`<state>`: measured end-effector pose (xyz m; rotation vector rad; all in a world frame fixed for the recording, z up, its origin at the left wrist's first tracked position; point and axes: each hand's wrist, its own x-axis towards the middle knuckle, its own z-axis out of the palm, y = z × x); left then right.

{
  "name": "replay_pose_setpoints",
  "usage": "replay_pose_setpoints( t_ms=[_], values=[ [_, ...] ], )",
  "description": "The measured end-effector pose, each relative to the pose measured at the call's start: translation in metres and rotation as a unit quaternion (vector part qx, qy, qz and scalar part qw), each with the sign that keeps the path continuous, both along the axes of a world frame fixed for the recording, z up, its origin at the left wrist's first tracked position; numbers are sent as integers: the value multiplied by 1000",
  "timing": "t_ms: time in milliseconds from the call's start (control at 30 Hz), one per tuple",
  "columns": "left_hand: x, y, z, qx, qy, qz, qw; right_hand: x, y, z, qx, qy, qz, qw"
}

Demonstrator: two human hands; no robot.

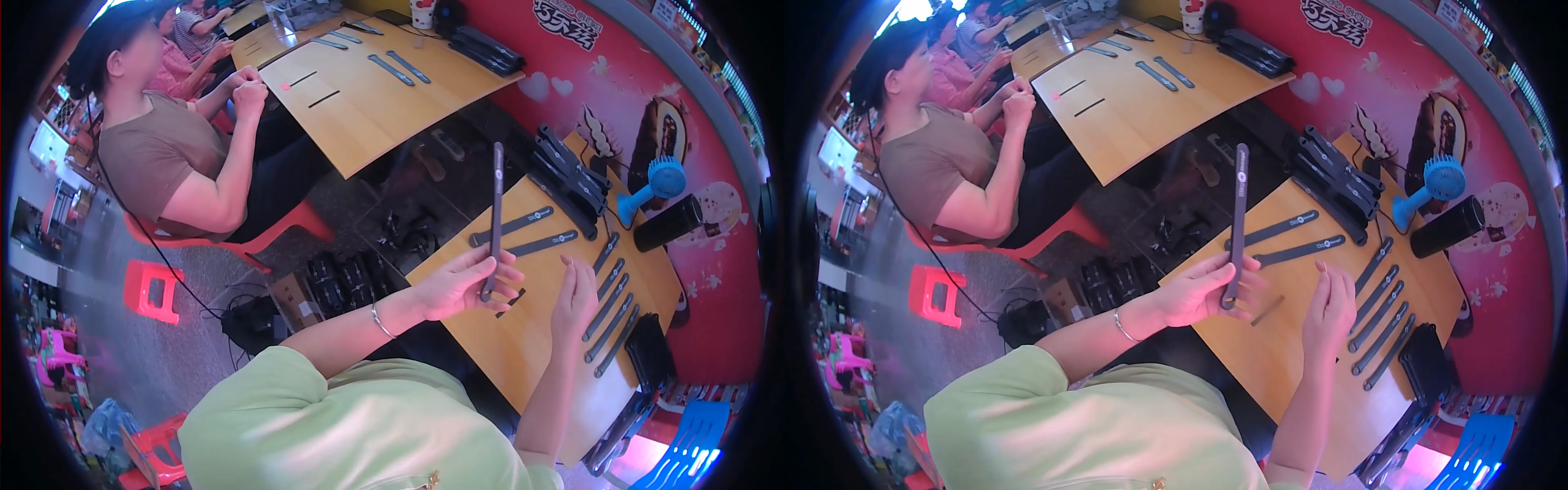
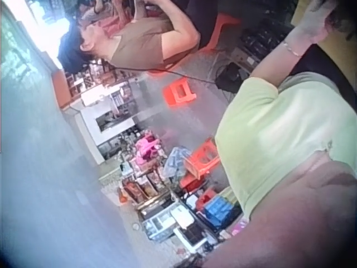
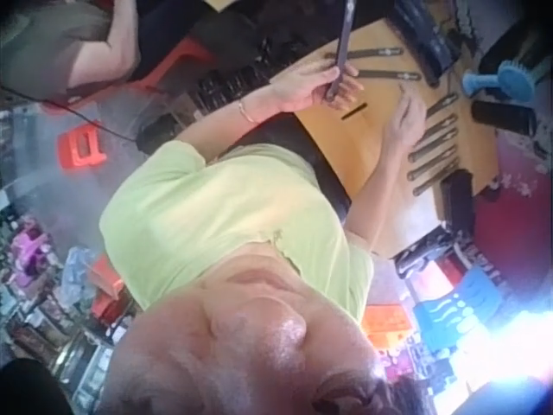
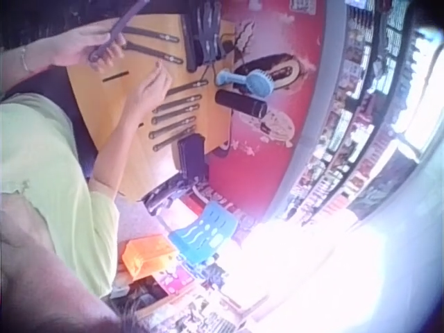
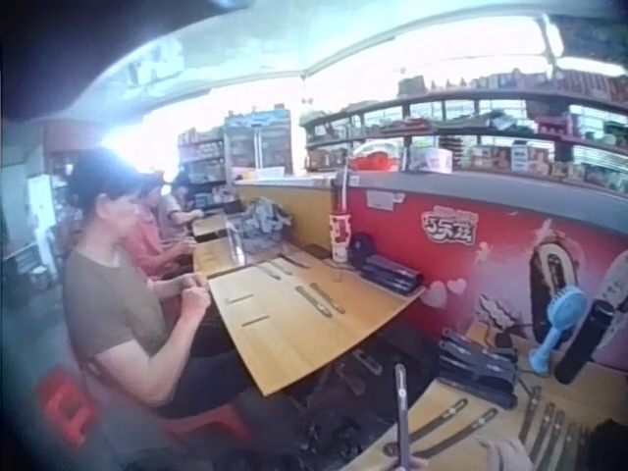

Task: Manually threading flexible black straps through small plastic clip attachments and organizing them on a table.

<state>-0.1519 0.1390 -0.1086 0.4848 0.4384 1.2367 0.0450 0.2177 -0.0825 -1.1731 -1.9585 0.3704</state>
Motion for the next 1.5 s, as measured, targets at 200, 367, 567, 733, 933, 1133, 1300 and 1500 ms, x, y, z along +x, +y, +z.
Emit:
replay_pose_setpoints(
  t_ms=[200, 367, 567, 733, 933, 1133, 1300, 1500],
  values=[
    [25, 5, 15, -5, -55, -11, 998, 21, -47, 18, -82, 102, -3, 991],
    [45, 13, 2, 24, -28, -53, 998, 40, -75, 13, -104, 125, -19, 987],
    [72, 9, -4, 102, 32, -15, 994, 51, -99, -3, -173, 120, 5, 978],
    [88, 5, -4, 98, 50, -39, 993, 53, -109, -2, -133, 160, -24, 978],
    [90, 8, -6, 32, 72, 9, 997, 42, -102, 3, -126, 134, -63, 981],
    [92, 14, -3, 38, 55, 12, 998, 46, -97, 2, -87, 103, -94, 986],
    [95, 10, -7, 45, 65, 30, 996, 47, -99, -1, -45, 80, -88, 992],
    [95, 7, -2, 26, 70, 50, 996, 45, -98, -2, -21, 60, -95, 993]
  ],
)
